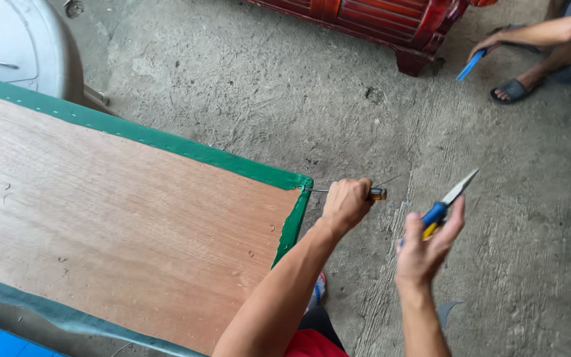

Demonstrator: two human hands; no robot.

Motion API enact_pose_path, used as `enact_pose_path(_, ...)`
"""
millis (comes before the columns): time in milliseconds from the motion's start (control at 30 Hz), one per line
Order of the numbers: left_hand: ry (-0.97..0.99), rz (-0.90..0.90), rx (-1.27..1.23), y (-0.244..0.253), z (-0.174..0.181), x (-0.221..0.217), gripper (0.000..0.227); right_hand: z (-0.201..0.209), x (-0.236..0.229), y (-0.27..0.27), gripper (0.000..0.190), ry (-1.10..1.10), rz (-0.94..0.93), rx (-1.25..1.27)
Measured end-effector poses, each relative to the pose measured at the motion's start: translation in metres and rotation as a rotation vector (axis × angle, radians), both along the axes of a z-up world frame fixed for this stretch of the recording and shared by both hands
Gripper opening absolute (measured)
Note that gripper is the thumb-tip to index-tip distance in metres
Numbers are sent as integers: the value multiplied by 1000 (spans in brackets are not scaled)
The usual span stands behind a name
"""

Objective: The person uses a screwdriver and pliers to remove staples from the green edge of a wooden board. They pry up each staple with the screwdriver and then pull it out with the pliers, working along the edge of the board.

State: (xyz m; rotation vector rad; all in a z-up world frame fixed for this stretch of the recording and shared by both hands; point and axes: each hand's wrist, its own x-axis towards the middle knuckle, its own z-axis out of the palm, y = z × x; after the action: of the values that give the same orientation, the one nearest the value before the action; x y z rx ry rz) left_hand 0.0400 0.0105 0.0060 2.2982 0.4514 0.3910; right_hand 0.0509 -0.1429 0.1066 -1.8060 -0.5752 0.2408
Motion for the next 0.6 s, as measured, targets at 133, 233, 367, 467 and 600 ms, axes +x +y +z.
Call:
enact_pose_path(133,67,16,102,-5,-8,-5,10,-20,9,-15,89,-191,373,-251)
enact_pose_path(233,184,-8,169,-13,-17,0,6,-29,11,-38,92,17,133,-246)
enact_pose_path(367,599,-170,363,-20,-26,-5,10,-35,-8,-57,93,492,-143,-302)
enact_pose_path(467,705,-302,489,-17,-34,-13,14,-41,-22,-70,89,586,-208,-347)
enact_pose_path(600,505,-203,401,-21,-42,-12,15,-57,-38,-93,86,694,-306,-320)
